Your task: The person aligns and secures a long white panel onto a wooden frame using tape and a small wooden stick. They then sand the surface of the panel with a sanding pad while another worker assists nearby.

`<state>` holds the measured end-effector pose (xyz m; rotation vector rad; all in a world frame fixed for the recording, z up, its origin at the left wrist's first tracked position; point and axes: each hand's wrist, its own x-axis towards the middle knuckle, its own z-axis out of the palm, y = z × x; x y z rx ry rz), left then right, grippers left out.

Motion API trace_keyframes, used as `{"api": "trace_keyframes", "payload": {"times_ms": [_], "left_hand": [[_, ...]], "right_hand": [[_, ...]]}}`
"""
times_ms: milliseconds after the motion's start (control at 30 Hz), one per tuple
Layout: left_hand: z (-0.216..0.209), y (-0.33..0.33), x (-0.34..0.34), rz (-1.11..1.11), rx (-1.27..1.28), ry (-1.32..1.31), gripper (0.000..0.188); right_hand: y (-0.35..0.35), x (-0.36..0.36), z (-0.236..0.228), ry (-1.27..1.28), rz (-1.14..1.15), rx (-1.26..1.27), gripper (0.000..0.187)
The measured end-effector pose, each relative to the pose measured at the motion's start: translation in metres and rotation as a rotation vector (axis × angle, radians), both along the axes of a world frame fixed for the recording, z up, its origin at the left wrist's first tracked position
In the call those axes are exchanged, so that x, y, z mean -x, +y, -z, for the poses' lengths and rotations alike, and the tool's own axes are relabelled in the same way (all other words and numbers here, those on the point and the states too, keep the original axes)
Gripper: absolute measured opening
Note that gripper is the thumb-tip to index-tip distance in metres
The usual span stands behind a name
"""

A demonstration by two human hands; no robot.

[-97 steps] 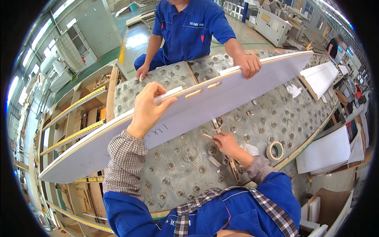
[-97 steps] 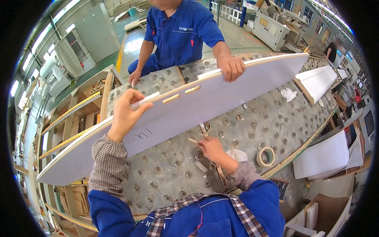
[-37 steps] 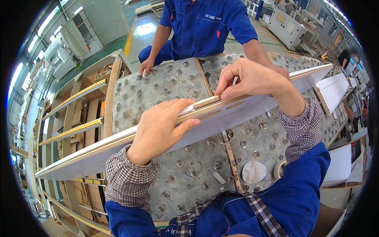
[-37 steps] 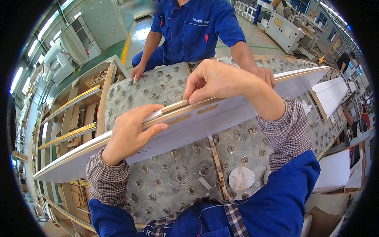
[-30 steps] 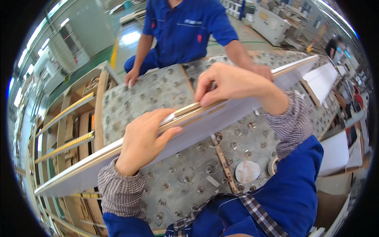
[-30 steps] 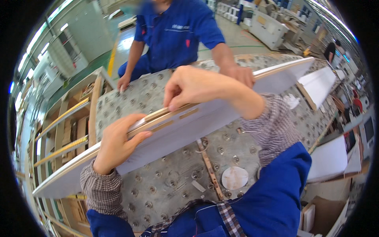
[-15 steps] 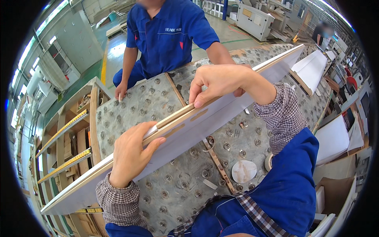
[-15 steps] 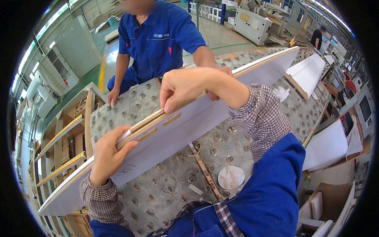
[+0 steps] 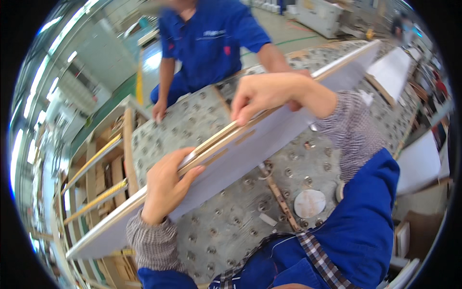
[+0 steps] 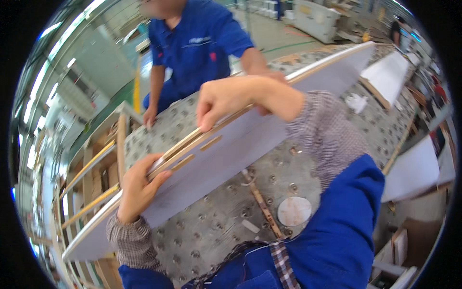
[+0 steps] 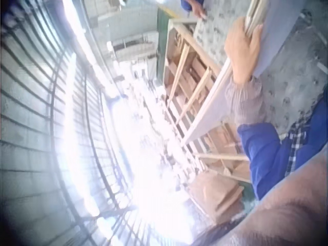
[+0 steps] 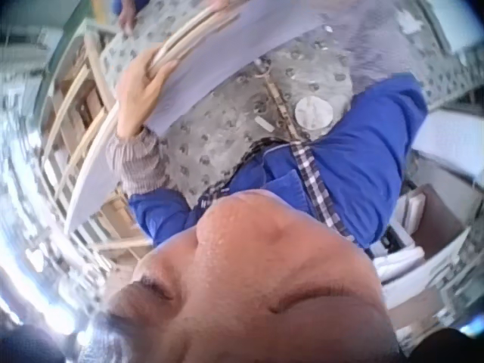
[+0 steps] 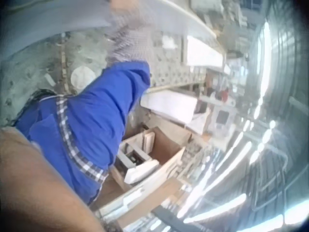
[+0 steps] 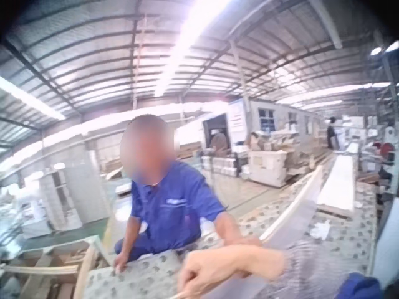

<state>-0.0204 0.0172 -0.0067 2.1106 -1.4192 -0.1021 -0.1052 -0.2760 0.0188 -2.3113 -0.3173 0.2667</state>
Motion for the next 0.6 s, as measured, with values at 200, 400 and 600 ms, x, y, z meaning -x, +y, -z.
{"api": "trace_keyframes", "payload": {"times_ms": [200, 400, 600], "left_hand": [[0.006, -0.005, -0.003, 0.061, 0.041, -0.091, 0.038], [0.006, -0.001, -0.002, 0.052, 0.031, -0.074, 0.038], [0.007, -0.001, -0.004, 0.057, 0.036, -0.073, 0.038]], "right_hand": [[0.004, 0.010, 0.000, 0.010, 0.094, -0.023, 0.030], [0.007, 0.012, 0.003, -0.027, 0.122, -0.012, 0.030], [0.011, 0.016, 0.007, -0.168, 0.139, 0.049, 0.025]]}}
